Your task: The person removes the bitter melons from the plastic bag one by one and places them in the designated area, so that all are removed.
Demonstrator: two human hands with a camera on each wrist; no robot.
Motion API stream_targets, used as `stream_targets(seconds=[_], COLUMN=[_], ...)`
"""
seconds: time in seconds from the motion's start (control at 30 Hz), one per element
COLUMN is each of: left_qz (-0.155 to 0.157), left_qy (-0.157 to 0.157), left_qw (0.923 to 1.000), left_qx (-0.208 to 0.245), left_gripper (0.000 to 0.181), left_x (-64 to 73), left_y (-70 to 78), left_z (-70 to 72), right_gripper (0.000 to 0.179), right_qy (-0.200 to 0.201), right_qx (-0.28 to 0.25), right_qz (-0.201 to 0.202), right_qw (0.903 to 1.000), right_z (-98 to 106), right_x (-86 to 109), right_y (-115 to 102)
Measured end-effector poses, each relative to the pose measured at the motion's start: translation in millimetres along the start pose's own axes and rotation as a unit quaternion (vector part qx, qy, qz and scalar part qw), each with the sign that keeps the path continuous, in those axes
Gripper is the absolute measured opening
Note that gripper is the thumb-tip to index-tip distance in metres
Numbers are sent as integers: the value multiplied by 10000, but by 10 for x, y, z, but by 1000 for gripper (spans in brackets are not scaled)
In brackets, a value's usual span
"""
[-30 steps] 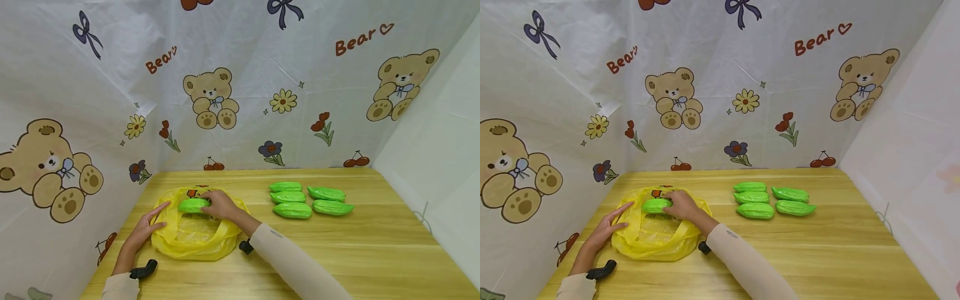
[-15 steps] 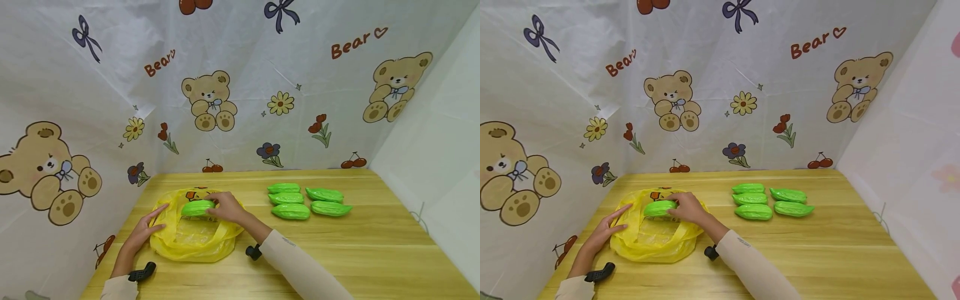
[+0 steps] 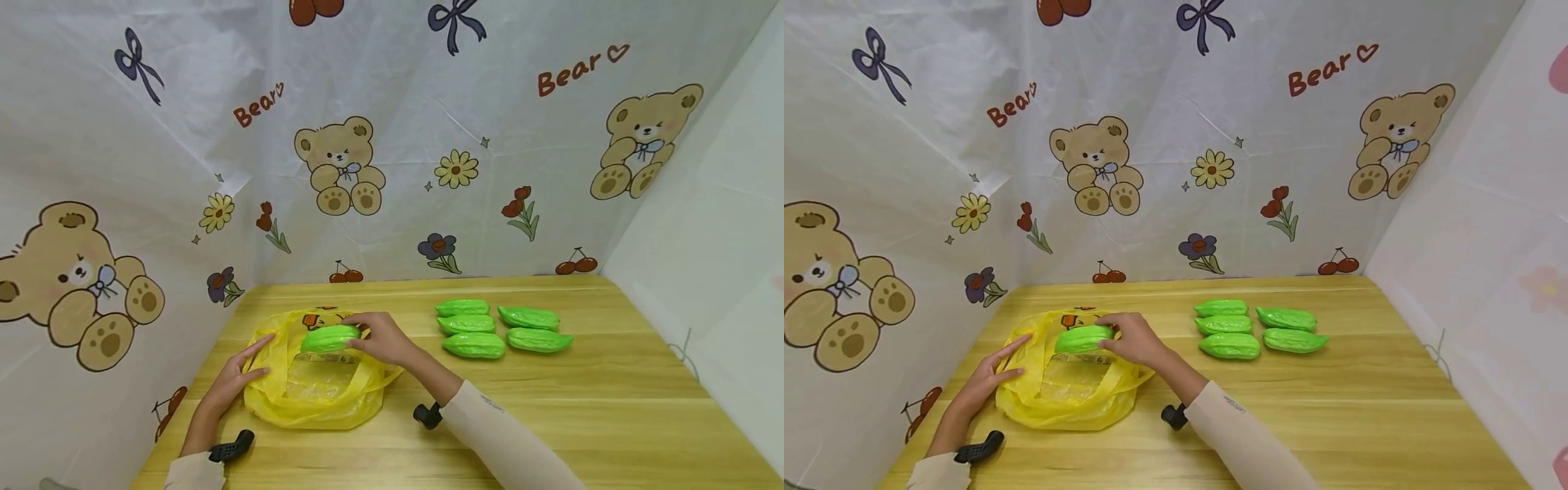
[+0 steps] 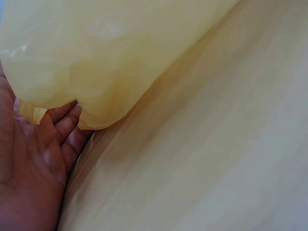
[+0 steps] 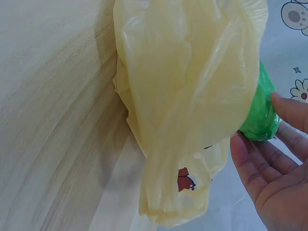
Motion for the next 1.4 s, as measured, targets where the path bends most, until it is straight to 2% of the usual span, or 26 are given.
stream_targets(seconds=[0.47, 0.9, 1.23, 1.4], left_qz=[-69, -45, -53, 1], left_qy=[2, -1, -9, -7], left_qw=[10000, 10000, 10000, 10000], left_qx=[70, -18, -2, -18], left_gripper=[62, 62, 62, 62], left_x=[12, 8, 7, 9], left_y=[-1, -9, -7, -22], left_z=[-4, 6, 4, 4], right_gripper=[41, 41, 40, 40], right_qy=[87, 447, 352, 390], right_qx=[65, 110, -68, -113], right_qz=[108, 185, 257, 162], right_qw=[9999, 9988, 9990, 9990], right_z=[252, 529, 656, 698], right_x=[269, 500, 630, 678], right_y=[-33, 69, 94, 121])
Point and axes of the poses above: each hand's wrist, its own x-axis away from the middle knuckle, its own z-axis out of the back of the hand, y = z × x, the point moved 6 cm from there along -x, towards the middle knuckle, and after that the axes turned 12 degrees about -z, right-handed, at the moved point
